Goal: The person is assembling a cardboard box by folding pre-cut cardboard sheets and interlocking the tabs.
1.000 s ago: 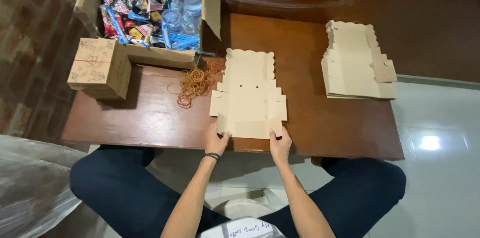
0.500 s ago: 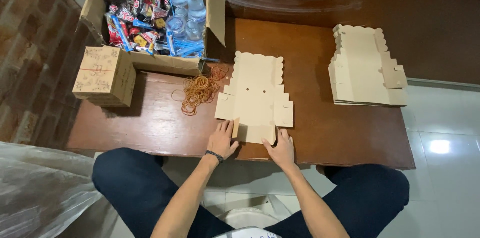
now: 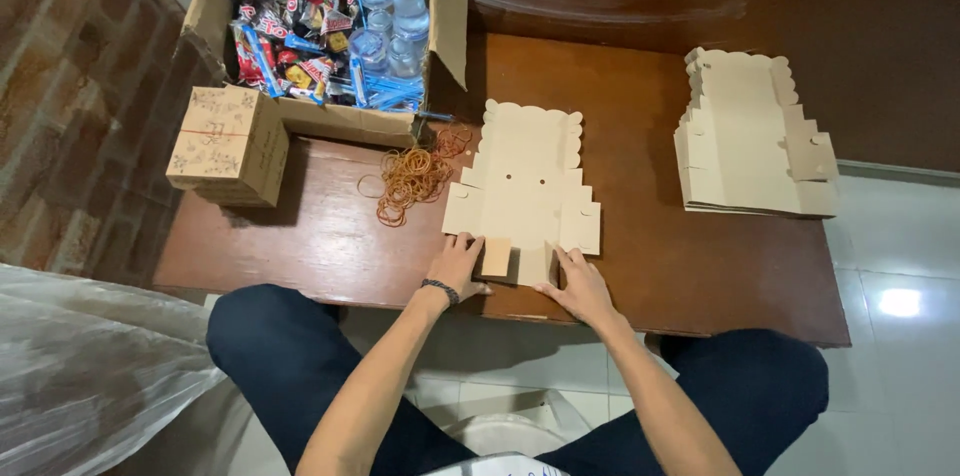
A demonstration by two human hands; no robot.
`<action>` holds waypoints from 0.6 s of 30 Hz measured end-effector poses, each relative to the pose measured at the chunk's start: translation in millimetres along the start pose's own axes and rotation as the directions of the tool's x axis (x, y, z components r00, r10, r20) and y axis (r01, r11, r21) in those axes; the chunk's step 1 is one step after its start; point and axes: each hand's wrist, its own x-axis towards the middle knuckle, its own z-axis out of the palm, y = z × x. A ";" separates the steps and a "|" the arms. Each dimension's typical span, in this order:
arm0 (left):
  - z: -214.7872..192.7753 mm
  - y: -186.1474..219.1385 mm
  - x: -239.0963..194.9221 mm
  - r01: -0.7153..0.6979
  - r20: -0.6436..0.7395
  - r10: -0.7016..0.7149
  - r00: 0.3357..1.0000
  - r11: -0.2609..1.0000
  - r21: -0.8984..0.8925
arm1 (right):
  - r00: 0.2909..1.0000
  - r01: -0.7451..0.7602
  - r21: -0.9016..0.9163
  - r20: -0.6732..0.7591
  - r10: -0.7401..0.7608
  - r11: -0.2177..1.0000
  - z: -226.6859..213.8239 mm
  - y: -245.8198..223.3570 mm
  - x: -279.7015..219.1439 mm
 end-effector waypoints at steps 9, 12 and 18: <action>1.1 0.0 -4.6 -0.059 -0.033 0.062 0.998 0.995 0.085 | 0.996 0.072 0.043 -0.054 -0.070 0.997 18.7 20.7 -1.6; 1.1 1.4 -4.3 -0.056 -0.037 0.059 0.998 0.995 0.089 | 0.994 0.078 -0.013 -0.072 -0.079 0.997 16.5 15.2 -4.0; -8.0 7.1 -10.2 -0.024 0.010 0.023 1.000 0.992 0.126 | 0.995 0.098 -0.132 -0.002 -0.099 0.986 8.5 7.5 -6.0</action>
